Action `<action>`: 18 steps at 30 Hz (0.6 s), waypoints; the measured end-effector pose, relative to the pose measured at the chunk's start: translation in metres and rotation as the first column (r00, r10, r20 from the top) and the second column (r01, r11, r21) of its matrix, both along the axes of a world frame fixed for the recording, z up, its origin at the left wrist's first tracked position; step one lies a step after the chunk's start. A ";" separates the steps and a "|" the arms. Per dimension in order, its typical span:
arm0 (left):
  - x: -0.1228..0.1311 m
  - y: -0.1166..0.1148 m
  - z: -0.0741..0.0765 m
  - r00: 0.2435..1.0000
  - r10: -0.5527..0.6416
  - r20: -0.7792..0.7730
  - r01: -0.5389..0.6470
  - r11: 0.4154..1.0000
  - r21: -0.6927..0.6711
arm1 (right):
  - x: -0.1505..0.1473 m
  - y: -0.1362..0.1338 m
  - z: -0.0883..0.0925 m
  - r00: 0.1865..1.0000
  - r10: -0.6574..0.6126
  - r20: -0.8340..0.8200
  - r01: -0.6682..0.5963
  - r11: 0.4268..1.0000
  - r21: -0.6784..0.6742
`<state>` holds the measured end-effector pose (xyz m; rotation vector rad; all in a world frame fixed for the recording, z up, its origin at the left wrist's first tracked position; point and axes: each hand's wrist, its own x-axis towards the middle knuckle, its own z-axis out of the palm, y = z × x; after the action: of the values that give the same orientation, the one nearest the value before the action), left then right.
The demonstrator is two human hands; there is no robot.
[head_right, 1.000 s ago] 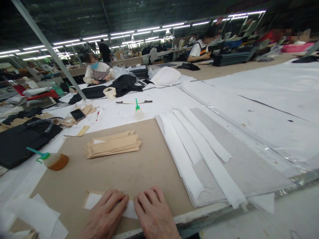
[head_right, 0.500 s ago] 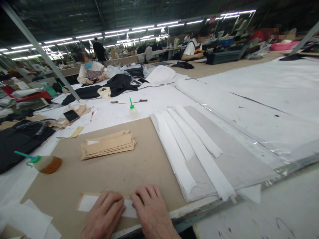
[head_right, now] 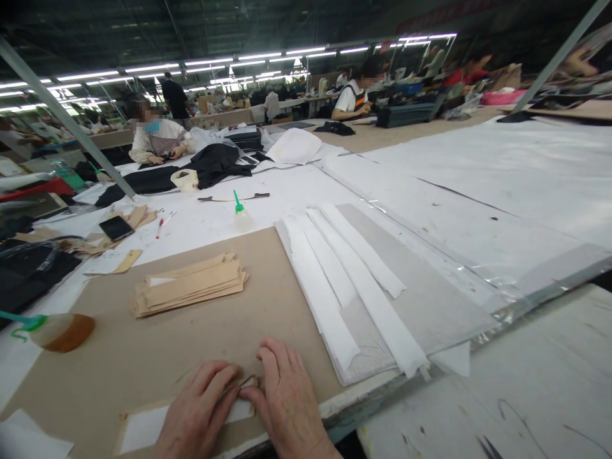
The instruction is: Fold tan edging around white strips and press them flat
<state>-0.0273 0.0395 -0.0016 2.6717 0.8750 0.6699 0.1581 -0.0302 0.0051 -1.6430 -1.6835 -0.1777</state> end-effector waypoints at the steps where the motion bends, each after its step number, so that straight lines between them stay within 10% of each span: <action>1: -0.001 0.000 -0.003 1.000 0.000 0.003 0.000 1.000 0.010 | 0.001 -0.003 0.001 1.000 0.004 -0.007 -0.004 1.000 0.013; 18: 0.015 0.003 0.017 0.987 -0.152 -0.045 0.149 0.987 -0.056 | 0.002 -0.031 -0.005 0.996 0.051 0.071 -0.054 0.998 0.045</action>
<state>-0.0118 0.0424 0.0152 2.6841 0.6838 0.5411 0.1600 -0.0610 0.0001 -1.5732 -1.7598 -0.2495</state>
